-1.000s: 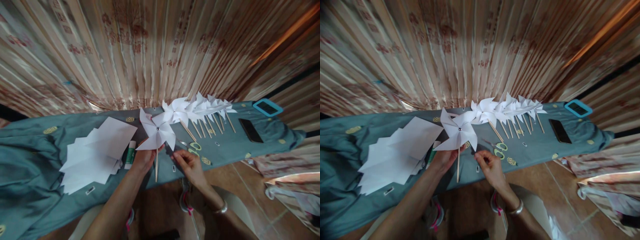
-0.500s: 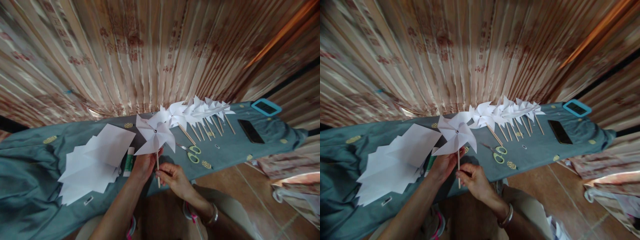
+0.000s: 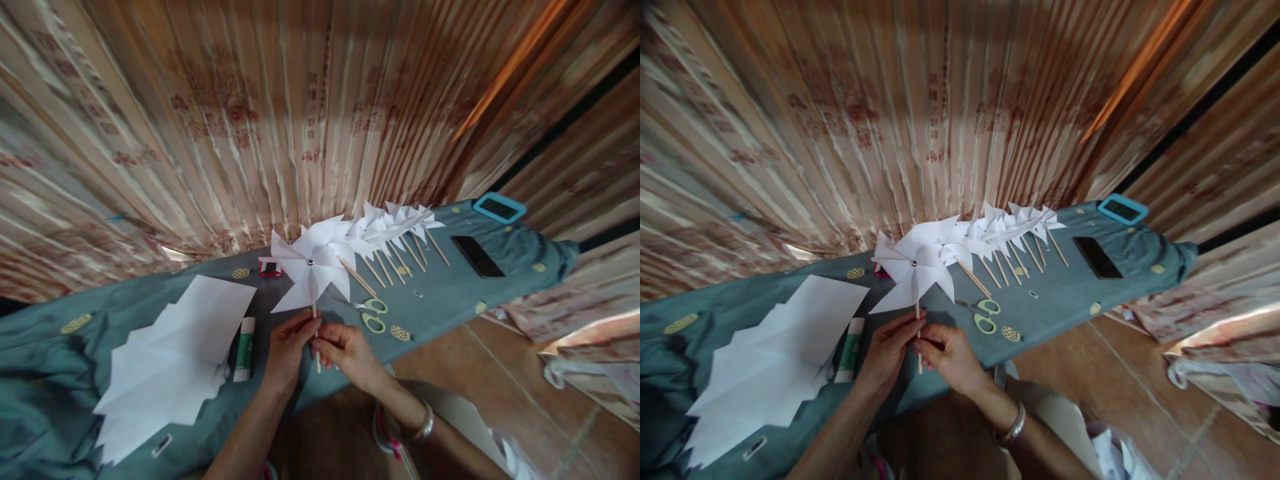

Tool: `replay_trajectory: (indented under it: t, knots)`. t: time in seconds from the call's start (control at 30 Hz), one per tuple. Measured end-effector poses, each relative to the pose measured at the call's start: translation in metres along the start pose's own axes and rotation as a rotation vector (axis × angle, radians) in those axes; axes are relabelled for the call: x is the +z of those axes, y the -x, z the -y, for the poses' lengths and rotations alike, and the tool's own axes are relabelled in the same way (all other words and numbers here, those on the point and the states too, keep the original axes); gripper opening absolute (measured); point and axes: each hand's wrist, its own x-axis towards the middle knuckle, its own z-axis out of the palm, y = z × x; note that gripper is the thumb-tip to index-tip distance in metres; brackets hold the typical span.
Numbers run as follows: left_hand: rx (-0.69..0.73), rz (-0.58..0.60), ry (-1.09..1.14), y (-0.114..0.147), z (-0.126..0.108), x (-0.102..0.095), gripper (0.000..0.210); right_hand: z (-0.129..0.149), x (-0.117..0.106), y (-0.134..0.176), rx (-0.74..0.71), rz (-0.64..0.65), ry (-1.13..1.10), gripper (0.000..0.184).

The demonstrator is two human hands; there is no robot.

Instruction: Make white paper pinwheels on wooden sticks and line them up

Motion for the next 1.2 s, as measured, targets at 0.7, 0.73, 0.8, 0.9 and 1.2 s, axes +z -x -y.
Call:
replay_trajectory:
  t: [0.7, 0.73, 0.8, 0.9, 1.2]
  knots:
    - [-0.015, -0.077, -0.046, -0.002, 0.003, 0.001, 0.034, 0.009, -0.059, -0.004, -0.462, -0.516, 0.677, 0.052]
    - [-0.013, -0.078, -0.043, -0.002, 0.003, 0.001, 0.034, 0.010, -0.059, -0.004, -0.462, -0.504, 0.680, 0.050]
    - [-0.001, -0.075, -0.045, -0.003, 0.003, 0.001, 0.033, 0.010, -0.057, -0.004, -0.452, -0.473, 0.675, 0.047]
    - [0.016, -0.065, -0.056, -0.003, 0.004, 0.000, 0.031, 0.011, -0.051, -0.002, -0.420, -0.433, 0.634, 0.045]
    - [0.058, -0.049, -0.067, -0.004, 0.006, -0.004, 0.029, 0.019, -0.040, 0.003, -0.296, -0.409, 0.205, 0.038]
